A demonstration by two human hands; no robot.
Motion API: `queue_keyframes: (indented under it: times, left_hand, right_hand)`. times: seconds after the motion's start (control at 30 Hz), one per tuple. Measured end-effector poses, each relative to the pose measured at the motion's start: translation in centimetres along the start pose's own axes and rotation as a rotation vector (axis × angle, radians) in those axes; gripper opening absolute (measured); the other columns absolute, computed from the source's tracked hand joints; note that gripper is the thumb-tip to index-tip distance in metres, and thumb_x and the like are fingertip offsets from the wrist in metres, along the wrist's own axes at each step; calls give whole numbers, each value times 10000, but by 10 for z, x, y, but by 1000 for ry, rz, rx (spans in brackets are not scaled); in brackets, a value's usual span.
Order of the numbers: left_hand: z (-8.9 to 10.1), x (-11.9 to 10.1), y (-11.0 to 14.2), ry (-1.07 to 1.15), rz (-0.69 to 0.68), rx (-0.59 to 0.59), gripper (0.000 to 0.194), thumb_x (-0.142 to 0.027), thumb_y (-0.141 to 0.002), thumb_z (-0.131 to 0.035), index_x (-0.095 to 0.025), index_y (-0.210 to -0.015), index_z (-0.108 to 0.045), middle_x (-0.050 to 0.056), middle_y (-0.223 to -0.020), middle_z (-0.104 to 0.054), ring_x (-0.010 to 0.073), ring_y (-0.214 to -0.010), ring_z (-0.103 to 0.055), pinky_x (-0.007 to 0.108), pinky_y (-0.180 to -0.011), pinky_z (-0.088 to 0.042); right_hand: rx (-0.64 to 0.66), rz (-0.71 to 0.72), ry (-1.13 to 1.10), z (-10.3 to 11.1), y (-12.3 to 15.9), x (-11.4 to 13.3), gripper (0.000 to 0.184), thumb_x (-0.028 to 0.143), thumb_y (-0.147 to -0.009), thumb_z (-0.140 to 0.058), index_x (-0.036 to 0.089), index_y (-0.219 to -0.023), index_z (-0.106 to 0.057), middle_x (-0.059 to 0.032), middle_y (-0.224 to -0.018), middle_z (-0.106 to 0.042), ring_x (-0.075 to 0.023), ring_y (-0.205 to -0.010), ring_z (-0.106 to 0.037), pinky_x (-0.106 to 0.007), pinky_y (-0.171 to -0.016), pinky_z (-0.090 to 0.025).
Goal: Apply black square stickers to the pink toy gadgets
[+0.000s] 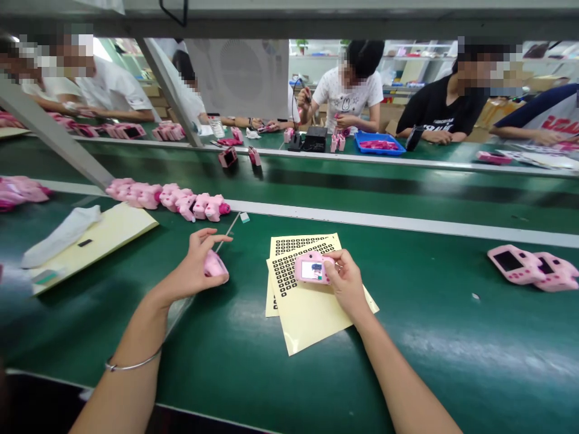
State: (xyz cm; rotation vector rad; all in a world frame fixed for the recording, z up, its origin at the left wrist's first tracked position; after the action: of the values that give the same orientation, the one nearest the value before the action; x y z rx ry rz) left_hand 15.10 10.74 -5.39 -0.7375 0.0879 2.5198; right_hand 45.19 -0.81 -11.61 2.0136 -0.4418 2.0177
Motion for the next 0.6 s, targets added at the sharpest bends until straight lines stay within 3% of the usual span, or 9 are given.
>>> queue_keyframes:
  times: [0.13, 0.23, 0.33, 0.4, 0.47, 0.53, 0.6]
  left_hand:
    - [18, 16, 20, -110, 143, -51, 793, -429, -645, -727, -363, -1357, -386, 73, -1272, -270, 314, -1331, -274, 528, -1130, -320]
    - [29, 27, 33, -189, 229, -100, 749, -474, -685, -689, -361, -1367, -400, 85, -1242, -344, 324, -1265, -366, 534, -1077, -368]
    - [28, 26, 41, -169, 162, -91, 621, -397, -765, -607, -365, -1357, -420, 62, -1291, -452, 291, -1273, -398, 506, -1113, -333]
    - [23, 21, 44, -143, 82, -81, 608, -386, -772, -602, -363, -1355, -430, 40, -1394, -426, 281, -1359, -327, 492, -1157, -282]
    - [25, 19, 45, -138, 107, -216, 577, -440, -768, -613, -328, -1318, -482, 57, -1436, -385, 278, -1383, -310, 486, -1171, -262]
    - [31, 27, 49, -131, 273, -416, 564, -513, -774, -595, -267, -1276, -525, 107, -1369, -441, 288, -1345, -367, 494, -1153, -288]
    - [30, 38, 52, -105, 476, -494, 647, -559, -767, -583, -198, -1298, -506, 159, -1279, -505, 320, -1300, -416, 510, -1110, -342]
  right_hand:
    - [-10, -10, 0, 1, 0, -1, 463, 597, -766, -633, 177, -939, -543, -78, -939, -627, -140, -702, -598, -219, -499, -471]
    - [-19, -26, 0, 2, 1, -2, 460, 598, -760, -639, 185, -940, -548, -77, -933, -631, -156, -719, -615, -228, -489, -485]
    - [-33, -17, 14, 4, 2, -1, 458, 602, -762, -634, 189, -942, -555, -92, -961, -639, -189, -790, -640, -245, -506, -508]
    - [-39, -25, 20, 5, 2, -1, 458, 607, -768, -625, 192, -949, -554, -101, -985, -642, -206, -828, -650, -261, -525, -524]
    - [-44, -35, 18, 6, 1, -2, 468, 615, -766, -622, 193, -952, -549, -106, -993, -640, -216, -845, -652, -273, -542, -532]
    - [-55, -31, 7, 6, 0, -1, 478, 622, -759, -623, 190, -945, -540, -106, -984, -637, -214, -841, -647, -282, -566, -534]
    - [-78, 6, 19, 8, -1, 0, 466, 609, -764, -624, 186, -936, -534, -95, -962, -631, -195, -819, -632, -284, -603, -528]
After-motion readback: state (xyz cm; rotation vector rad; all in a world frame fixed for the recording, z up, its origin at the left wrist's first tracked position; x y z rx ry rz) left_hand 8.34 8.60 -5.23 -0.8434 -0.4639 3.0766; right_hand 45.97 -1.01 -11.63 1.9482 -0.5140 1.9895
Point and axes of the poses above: each hand's wrist, its own y-axis away from the middle knuckle, its own z-axis out of the back of the hand, x = y × z, the point moved 7 cm from there along -y, towards the middle knuckle
